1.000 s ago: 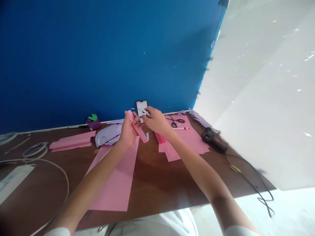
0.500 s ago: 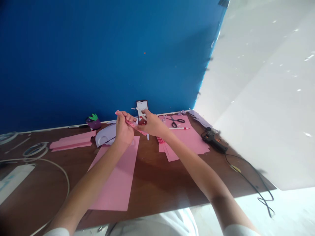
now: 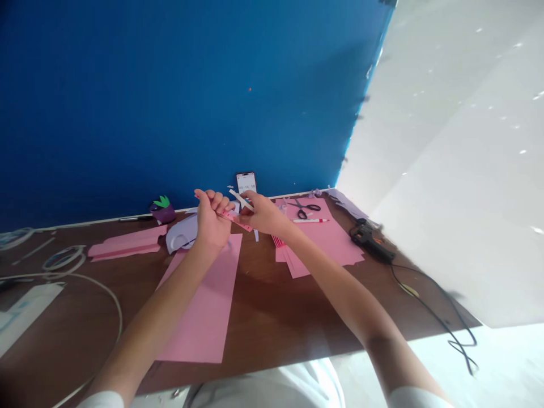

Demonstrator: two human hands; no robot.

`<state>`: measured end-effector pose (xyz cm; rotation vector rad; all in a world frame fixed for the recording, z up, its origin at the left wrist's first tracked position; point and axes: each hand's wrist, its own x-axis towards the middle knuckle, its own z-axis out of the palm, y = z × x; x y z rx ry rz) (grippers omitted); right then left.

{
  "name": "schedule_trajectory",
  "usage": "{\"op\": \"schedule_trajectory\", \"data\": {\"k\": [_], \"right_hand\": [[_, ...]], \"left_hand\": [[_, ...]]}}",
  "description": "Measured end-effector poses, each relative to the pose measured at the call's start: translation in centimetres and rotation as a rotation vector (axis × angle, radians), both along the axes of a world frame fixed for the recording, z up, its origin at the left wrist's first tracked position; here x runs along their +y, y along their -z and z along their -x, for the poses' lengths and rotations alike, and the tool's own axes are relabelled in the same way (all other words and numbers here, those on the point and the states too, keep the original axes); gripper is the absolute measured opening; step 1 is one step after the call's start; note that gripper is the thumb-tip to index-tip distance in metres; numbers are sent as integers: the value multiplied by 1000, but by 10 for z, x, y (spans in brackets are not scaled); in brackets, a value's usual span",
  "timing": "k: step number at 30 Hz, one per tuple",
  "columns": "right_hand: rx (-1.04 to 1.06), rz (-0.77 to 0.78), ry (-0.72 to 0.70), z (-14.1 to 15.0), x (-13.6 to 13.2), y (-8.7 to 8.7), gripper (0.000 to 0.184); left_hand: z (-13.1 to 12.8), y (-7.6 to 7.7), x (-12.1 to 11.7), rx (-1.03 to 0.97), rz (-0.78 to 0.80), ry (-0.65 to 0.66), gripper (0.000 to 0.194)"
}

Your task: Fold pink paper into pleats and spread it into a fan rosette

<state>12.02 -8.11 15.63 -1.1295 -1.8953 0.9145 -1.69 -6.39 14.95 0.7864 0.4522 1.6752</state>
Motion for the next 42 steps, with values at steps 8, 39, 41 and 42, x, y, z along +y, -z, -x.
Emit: {"op": "schedule_trajectory", "data": {"k": [8, 39, 41, 42], "right_hand": [[-2, 33, -64, -4, -4, -6, 40], [161, -48, 126, -5, -28, -32, 25], [184, -40, 135, -4, -28, -32, 24], [191, -30, 124, -3, -29, -32, 23]], "left_hand": [[10, -5, 8, -62, 0, 15, 55], [6, 9, 7, 416, -183, -74, 27], [8, 10, 8, 463, -204, -61, 28], [8, 10, 8, 476, -221, -47, 29]]}}
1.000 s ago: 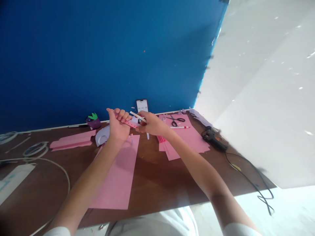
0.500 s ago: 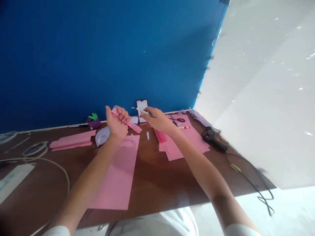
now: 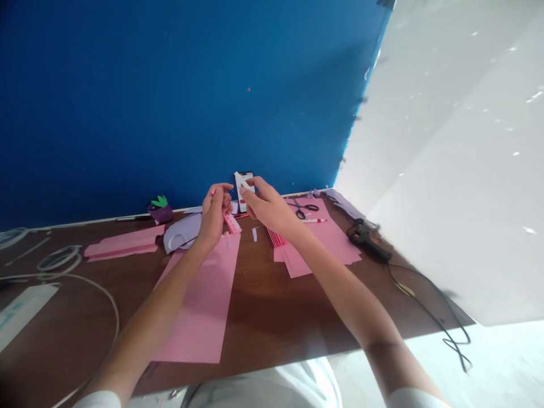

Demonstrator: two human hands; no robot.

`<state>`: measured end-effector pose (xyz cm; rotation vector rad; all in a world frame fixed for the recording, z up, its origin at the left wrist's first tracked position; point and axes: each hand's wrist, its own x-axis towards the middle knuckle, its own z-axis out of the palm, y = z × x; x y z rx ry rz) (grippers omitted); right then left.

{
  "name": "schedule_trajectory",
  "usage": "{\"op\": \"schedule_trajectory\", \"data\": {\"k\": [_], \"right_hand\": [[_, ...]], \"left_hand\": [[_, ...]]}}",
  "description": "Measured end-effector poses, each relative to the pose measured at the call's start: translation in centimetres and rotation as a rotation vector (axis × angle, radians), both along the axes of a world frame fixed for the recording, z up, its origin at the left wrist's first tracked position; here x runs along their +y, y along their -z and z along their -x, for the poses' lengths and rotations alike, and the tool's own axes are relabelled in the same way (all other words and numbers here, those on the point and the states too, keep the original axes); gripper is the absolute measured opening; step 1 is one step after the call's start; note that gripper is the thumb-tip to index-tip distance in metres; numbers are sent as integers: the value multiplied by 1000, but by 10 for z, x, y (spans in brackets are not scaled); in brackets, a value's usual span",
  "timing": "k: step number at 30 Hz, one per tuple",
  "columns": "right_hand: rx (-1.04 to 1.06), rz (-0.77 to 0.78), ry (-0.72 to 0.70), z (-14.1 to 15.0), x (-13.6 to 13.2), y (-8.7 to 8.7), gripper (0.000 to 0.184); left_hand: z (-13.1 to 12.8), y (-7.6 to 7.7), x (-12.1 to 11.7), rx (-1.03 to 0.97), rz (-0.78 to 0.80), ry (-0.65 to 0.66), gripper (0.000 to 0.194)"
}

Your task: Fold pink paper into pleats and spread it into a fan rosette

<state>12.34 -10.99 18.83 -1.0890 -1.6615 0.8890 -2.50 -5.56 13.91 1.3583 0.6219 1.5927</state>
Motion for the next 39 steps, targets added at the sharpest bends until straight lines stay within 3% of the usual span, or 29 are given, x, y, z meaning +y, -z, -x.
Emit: {"op": "schedule_trajectory", "data": {"k": [7, 18, 29, 39], "right_hand": [[32, 50, -91, 1, -9, -3, 21], [-29, 100, -118, 3, -18, -8, 17], [-32, 74, -120, 5, -19, -6, 17], [-20, 76, -118, 7, -19, -5, 16]], "left_hand": [[2, -5, -3, 14, -20, 37, 28], [10, 2, 2, 265, -187, 50, 38], [8, 5, 4, 264, -213, 21, 38], [6, 4, 3, 224, -190, 85, 35]]}}
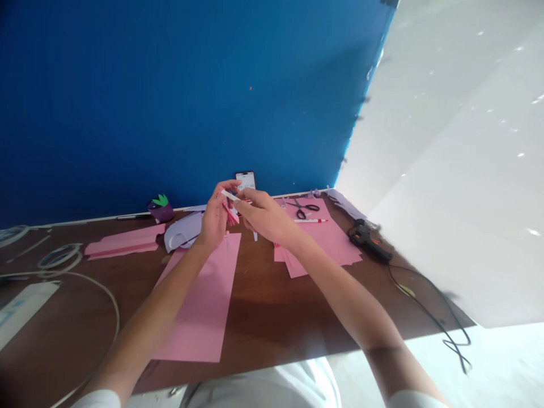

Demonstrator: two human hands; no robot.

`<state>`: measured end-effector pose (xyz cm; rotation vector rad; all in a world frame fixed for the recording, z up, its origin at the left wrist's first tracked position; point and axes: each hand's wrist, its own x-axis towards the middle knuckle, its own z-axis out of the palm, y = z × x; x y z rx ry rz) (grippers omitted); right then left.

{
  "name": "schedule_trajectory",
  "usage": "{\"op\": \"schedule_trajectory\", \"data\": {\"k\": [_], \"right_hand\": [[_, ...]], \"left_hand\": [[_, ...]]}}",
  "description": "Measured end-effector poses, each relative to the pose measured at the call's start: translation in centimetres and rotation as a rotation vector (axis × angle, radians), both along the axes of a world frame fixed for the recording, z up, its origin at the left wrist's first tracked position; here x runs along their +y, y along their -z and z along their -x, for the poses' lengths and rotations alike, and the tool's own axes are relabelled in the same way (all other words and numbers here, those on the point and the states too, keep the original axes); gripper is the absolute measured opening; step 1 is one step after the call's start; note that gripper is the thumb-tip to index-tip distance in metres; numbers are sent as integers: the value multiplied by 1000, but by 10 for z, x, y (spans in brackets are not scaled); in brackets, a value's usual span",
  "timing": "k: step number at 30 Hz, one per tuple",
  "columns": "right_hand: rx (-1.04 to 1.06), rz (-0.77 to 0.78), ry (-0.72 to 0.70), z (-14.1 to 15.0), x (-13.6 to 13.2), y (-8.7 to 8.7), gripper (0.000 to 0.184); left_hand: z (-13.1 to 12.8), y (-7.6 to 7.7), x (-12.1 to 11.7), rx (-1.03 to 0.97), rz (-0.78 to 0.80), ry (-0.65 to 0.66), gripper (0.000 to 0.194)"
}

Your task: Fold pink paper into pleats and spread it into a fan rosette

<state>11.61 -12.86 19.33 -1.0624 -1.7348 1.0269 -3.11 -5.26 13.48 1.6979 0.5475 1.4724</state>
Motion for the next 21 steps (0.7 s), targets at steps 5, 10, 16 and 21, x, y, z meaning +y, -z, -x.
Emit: {"op": "schedule_trajectory", "data": {"k": [5, 10, 16, 21], "right_hand": [[26, 12, -20, 1, 1, 1, 17], [5, 28, -13, 0, 1, 1, 18], [-8, 34, -11, -1, 3, 4, 18], [-4, 33, -14, -1, 2, 3, 19]], "left_hand": [[-2, -2, -3, -19, 33, 4, 35], [-3, -5, -6, -57, 99, 57, 34], [-5, -9, -10, -95, 161, 93, 34], [-6, -8, -10, -77, 132, 96, 33]]}}
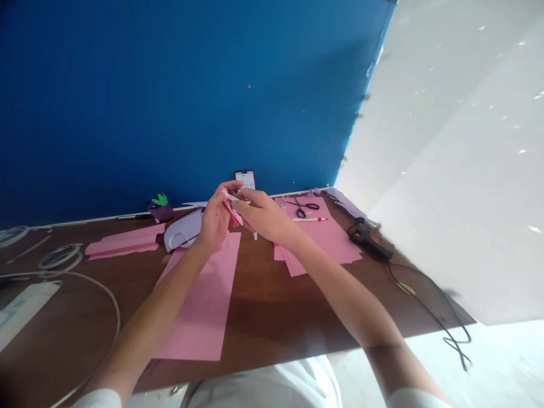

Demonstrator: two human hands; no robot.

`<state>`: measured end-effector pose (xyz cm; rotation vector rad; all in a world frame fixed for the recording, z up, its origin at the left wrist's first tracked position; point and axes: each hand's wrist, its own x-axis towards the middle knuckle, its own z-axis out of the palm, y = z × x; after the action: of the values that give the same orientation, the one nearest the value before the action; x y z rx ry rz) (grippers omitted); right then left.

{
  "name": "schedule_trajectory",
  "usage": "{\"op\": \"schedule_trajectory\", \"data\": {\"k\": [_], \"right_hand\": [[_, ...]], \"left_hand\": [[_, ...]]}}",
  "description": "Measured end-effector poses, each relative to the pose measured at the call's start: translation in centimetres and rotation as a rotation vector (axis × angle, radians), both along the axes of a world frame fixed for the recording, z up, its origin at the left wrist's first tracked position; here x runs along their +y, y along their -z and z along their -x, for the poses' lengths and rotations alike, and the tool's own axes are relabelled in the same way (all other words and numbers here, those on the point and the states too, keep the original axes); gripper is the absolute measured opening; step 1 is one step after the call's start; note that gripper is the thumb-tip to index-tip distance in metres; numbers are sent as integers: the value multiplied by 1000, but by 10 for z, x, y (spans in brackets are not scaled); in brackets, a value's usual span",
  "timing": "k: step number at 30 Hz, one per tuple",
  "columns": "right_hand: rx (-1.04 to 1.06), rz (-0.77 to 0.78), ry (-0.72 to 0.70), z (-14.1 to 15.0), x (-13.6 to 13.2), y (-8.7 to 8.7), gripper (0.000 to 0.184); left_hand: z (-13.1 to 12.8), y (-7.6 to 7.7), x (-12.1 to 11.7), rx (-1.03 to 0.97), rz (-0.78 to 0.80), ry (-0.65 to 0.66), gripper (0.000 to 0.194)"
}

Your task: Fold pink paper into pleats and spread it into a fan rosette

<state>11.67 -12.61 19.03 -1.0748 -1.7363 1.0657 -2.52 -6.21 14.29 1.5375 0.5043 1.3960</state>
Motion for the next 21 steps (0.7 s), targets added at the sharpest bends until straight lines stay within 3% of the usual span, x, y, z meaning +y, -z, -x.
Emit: {"op": "schedule_trajectory", "data": {"k": [15, 21], "right_hand": [[-12, -20, 24, 0, -2, -3, 19], [-18, -2, 20, 0, -4, -5, 20]], "left_hand": [[1, 5, -1, 95, -91, -88, 33], [3, 3, 0, 164, -110, -139, 43]]}}
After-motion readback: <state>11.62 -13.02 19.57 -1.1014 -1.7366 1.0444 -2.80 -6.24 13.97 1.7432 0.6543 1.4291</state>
